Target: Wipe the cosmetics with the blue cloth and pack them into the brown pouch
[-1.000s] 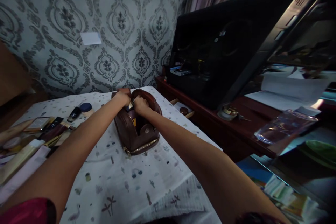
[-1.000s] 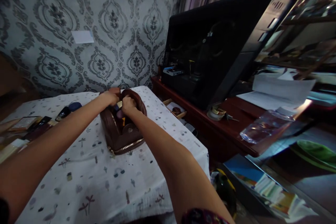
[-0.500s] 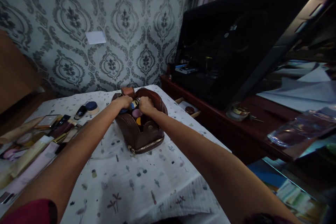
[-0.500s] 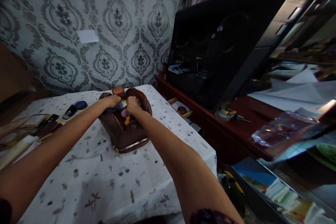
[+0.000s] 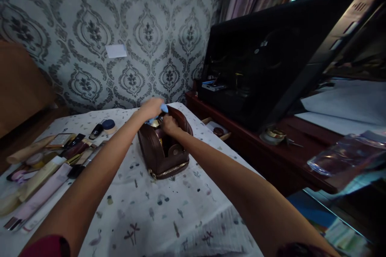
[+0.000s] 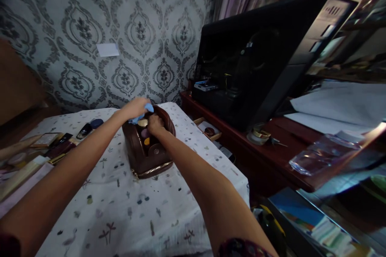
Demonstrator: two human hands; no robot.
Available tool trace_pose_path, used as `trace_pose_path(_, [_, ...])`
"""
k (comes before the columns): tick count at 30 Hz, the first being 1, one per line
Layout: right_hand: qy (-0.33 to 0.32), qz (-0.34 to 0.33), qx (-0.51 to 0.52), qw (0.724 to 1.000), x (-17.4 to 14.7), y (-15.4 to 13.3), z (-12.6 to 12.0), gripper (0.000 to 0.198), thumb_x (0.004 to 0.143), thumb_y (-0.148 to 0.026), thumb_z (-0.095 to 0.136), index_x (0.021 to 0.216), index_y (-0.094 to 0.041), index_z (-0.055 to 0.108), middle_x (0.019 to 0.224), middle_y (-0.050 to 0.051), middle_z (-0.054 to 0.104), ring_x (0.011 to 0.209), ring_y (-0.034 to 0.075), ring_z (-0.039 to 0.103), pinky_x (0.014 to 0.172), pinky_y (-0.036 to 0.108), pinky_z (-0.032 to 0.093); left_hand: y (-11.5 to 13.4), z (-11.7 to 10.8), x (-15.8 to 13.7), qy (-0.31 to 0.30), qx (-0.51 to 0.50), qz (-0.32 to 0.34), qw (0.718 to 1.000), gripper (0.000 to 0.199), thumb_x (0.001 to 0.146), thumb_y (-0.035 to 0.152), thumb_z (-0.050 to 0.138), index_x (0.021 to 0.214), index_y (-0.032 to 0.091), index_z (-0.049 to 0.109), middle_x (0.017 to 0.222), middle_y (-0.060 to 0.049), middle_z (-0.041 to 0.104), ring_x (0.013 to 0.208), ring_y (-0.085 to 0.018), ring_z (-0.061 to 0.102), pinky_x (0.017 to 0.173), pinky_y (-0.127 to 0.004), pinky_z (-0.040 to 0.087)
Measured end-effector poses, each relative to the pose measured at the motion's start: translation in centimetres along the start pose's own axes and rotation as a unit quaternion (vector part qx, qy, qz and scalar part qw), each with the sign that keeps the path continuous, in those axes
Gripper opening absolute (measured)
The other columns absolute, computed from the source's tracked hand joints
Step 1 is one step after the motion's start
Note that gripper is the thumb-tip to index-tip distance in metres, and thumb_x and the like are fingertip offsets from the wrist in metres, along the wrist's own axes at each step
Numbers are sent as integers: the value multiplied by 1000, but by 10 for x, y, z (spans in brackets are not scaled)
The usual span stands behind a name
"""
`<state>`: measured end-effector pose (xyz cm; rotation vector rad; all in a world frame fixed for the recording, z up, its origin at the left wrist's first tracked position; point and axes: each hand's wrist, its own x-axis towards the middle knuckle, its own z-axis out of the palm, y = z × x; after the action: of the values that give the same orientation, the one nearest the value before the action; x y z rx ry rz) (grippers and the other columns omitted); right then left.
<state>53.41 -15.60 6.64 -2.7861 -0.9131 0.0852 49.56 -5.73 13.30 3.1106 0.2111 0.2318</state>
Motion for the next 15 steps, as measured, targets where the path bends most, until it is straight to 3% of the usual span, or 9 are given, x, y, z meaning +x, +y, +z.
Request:
trace_pose_path(2, [14,-8,-2,1000,-5,-2,-1,47,100,-28,55,140,-3,46,127,28,64,120,30,65,93,36,54,-6,-11,-20,91,-15,-26,995,37,93,17,47,127,18,60,125,-12,67,118,-26,61,98,-35,47])
trace_pose_path(3, [17,-15,-5,1000,-7,-3,0,48,100,-28,55,139,-2,46,128,30,63,122,31,64,94,35,53,-11,-11,-34,167,-55,-45,983,35,91,19,49,123,18,62,117,-10,70,111,-26,64,94,-34,48])
trace_pose_path(4, [14,-24,-8,1000,-8,-4,1,47,99,-31,55,137,-4,49,128,29,64,122,31,64,94,35,53,-16,-8,-48,223,-95,-55,969,31,89,21,51,117,19,64,109,-7,72,103,-25,65,91,-33,49])
trace_pose_path(6, [-3,-44,-16,999,-11,-4,3,41,99,-37,57,128,-9,59,125,25,67,121,31,65,94,36,53,-26,8,-80,280,-166,-66,943,25,88,25,50,109,21,64,100,-4,72,93,-23,66,87,-31,49])
trace_pose_path(10, [-37,-69,-37,996,-12,-2,11,36,98,-42,60,121,-14,65,123,15,67,114,26,67,95,42,54,-32,65,-133,274,-262,-120,918,35,90,49,51,111,22,60,96,-3,70,86,-22,65,80,-31,49])
trace_pose_path(15, [-57,-74,-55,994,-11,0,14,37,97,-37,62,127,-17,60,127,10,62,109,23,64,92,45,56,-23,124,-162,199,-307,-178,913,47,96,59,32,117,24,54,88,-3,67,78,-24,65,77,-36,49])
